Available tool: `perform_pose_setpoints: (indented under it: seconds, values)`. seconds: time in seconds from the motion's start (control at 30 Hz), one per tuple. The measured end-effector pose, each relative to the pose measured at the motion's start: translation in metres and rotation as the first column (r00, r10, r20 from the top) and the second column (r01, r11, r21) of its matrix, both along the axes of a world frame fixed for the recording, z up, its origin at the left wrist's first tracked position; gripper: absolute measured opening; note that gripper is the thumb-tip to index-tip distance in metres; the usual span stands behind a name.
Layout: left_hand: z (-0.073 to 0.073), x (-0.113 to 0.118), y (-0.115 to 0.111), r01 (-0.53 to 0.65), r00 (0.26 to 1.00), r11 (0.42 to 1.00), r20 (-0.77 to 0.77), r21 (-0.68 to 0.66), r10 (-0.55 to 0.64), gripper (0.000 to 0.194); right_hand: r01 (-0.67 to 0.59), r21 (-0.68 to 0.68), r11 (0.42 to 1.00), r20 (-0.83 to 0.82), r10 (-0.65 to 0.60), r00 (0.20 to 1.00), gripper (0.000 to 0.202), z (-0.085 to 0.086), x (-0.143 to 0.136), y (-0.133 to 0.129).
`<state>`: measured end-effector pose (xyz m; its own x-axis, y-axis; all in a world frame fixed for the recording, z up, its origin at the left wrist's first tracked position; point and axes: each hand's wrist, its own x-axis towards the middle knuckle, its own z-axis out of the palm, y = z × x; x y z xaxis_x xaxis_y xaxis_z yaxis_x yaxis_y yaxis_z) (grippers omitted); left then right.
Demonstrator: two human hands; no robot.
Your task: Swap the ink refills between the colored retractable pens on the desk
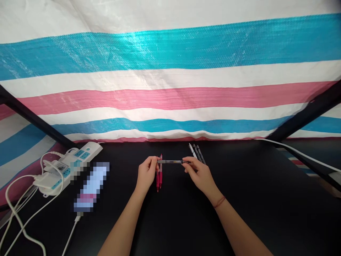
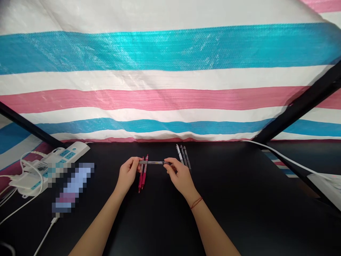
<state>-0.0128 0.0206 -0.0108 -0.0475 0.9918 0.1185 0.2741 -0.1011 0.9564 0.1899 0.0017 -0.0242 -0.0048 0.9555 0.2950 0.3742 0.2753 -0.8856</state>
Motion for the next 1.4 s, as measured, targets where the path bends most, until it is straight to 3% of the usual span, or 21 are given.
perform_pose_setpoints:
  seconds: [0.33,0.6,0.87,0.93,1.03,1.13,1.2,1.3,1.4]
  values:
    - [0.002,0.000,-0.001,-0.008,0.997,0.999,-0.073,0.047,0.012,0.036,-0.015,-0.023,1.000,0.010,0.015,1.000,0.022,0.002,-0.003,-0.001]
    - [0.004,0.000,-0.001,-0.045,0.997,0.997,-0.064,0.064,0.049,0.036,-0.021,0.111,0.994,0.076,0.012,0.997,0.019,0.002,-0.004,-0.003]
    - [0.005,0.001,-0.003,-0.030,0.997,0.997,-0.071,0.078,0.035,0.034,-0.053,0.035,0.998,0.070,0.051,0.996,0.018,0.008,-0.001,-0.003]
    - [0.006,0.003,-0.005,-0.032,0.996,0.996,-0.076,0.088,0.039,0.032,-0.066,0.003,0.998,0.020,0.066,0.998,0.020,0.009,-0.001,-0.004]
    - [0.009,0.006,-0.008,-0.023,0.998,0.996,-0.059,0.086,0.028,0.031,-0.051,-0.037,0.998,-0.191,0.043,0.981,0.023,0.008,-0.003,-0.003]
    - [0.015,0.011,-0.012,0.055,0.997,0.997,-0.049,0.045,-0.053,0.030,-0.005,-0.062,0.998,-0.452,-0.024,0.892,0.026,0.007,-0.004,0.000]
    - [0.018,0.015,-0.016,0.168,0.984,0.986,-0.067,-0.014,-0.168,0.029,0.006,-0.079,0.997,-0.574,-0.050,0.817,0.029,0.008,-0.003,0.001]
    - [0.022,0.025,-0.025,0.338,0.934,0.935,-0.085,-0.111,-0.347,0.025,0.030,-0.087,0.996,-0.643,-0.079,0.762,0.037,0.011,-0.002,0.001]
    - [0.022,0.035,-0.032,0.436,0.890,0.885,-0.064,-0.165,-0.451,0.025,0.042,-0.075,0.996,-0.618,-0.079,0.782,0.039,0.016,-0.003,-0.001]
